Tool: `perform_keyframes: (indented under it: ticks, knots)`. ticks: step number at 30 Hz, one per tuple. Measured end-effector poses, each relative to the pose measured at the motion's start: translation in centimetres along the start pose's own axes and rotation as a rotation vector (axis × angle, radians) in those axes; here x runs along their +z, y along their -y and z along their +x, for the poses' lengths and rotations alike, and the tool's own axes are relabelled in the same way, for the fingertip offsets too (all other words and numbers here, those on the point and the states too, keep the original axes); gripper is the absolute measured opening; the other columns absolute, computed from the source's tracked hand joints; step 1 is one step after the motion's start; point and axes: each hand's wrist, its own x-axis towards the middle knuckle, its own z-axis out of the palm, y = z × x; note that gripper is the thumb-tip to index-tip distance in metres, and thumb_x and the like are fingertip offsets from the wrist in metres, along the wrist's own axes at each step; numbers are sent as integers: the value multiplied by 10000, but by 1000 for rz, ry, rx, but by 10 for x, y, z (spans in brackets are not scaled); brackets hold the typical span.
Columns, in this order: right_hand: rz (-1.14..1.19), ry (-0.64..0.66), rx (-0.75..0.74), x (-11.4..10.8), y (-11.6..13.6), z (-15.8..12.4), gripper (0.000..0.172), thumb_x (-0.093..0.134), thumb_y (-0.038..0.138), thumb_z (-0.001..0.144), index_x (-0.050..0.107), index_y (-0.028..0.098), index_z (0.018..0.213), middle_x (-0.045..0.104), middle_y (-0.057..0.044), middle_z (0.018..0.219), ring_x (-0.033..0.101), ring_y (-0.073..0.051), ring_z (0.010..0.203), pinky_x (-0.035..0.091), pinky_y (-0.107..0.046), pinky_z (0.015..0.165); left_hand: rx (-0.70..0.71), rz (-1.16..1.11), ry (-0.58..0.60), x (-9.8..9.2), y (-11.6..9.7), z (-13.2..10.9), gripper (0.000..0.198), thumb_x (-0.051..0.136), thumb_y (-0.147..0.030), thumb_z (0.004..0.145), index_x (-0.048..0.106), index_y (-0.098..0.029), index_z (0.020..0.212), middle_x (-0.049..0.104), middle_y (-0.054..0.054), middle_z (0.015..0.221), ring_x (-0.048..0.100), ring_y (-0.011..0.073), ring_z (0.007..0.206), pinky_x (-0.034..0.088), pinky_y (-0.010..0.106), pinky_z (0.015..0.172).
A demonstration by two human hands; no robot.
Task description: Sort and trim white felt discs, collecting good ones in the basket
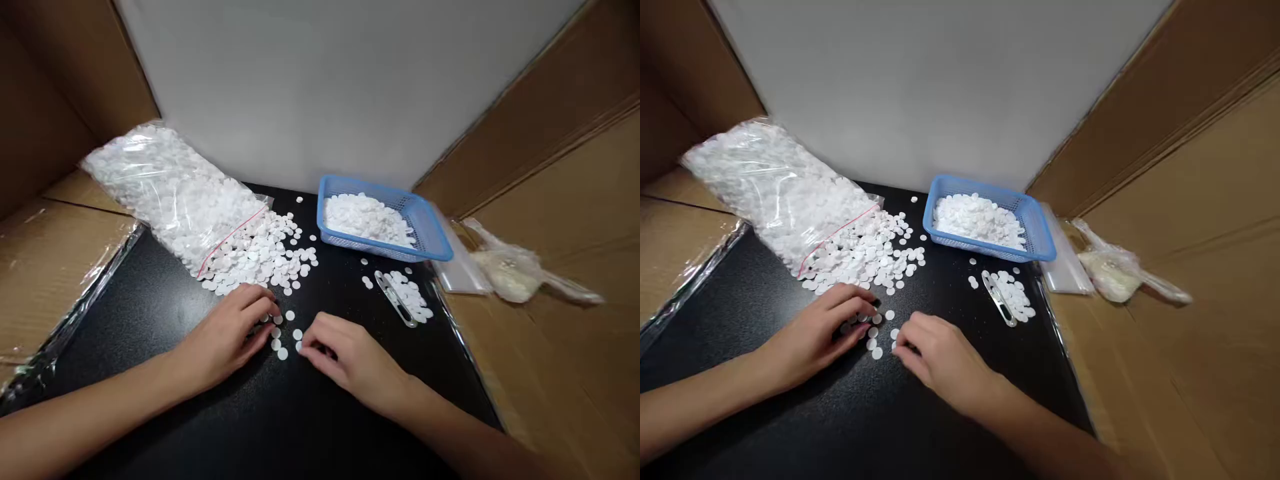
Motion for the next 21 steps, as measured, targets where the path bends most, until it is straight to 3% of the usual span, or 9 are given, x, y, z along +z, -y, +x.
perform_keyframes:
  ticks: [4, 8, 10, 13, 17, 21]
  knots:
    - [-26, -84, 54, 4, -4, 4, 88, 647, 100, 919, 638, 188, 921, 604, -9, 853, 593, -150, 735, 470, -251, 646, -10, 84, 19, 4, 1, 19, 108, 508, -98, 968, 570, -182, 996, 571, 47, 992, 557, 217, 933, 459, 323, 778]
    - [-125, -116, -7, 3, -1, 7, 78, 673, 118, 905, 675, 190, 932, 653, -23, 877, 615, -171, 776, 484, -285, 716, 10, 233, 92, 10, -4, 39, 74, 591, -100, 920, 565, -167, 903, 574, 55, 933, 547, 240, 865, 446, 349, 729]
    - [-228, -162, 14, -12, -8, 5, 70, 642, 144, 930, 680, 203, 934, 675, -22, 875, 620, -182, 780, 475, -308, 736, 17, 275, 115, 12, -6, 45, 127, 615, -62, 871, 556, -174, 861, 576, 52, 909, 541, 242, 844, 434, 349, 712]
    - [-477, -294, 225, -51, -33, -4, 80, 616, 140, 923, 661, 199, 893, 686, -41, 859, 632, -216, 782, 449, -340, 726, 14, 225, 143, 9, -7, 51, 180, 596, -16, 818, 539, -184, 786, 576, 45, 876, 543, 231, 827, 418, 329, 686]
    - [-645, -319, 530, -90, -67, -19, 90, 708, 213, 832, 619, 213, 847, 672, -29, 772, 631, -238, 708, 380, -312, 600, -122, -151, 185, -4, -18, 57, 139, 579, -90, 853, 547, -190, 762, 595, 4, 785, 561, 178, 725, 421, 283, 630]
    - [-585, -242, 656, -89, -76, -21, 213, 765, 280, 786, 577, 224, 867, 658, 5, 707, 633, -217, 636, 345, -283, 550, -319, -791, 149, -12, -41, 71, 95, 665, -234, 871, 620, -167, 821, 647, -13, 691, 616, 136, 659, 492, 244, 629]
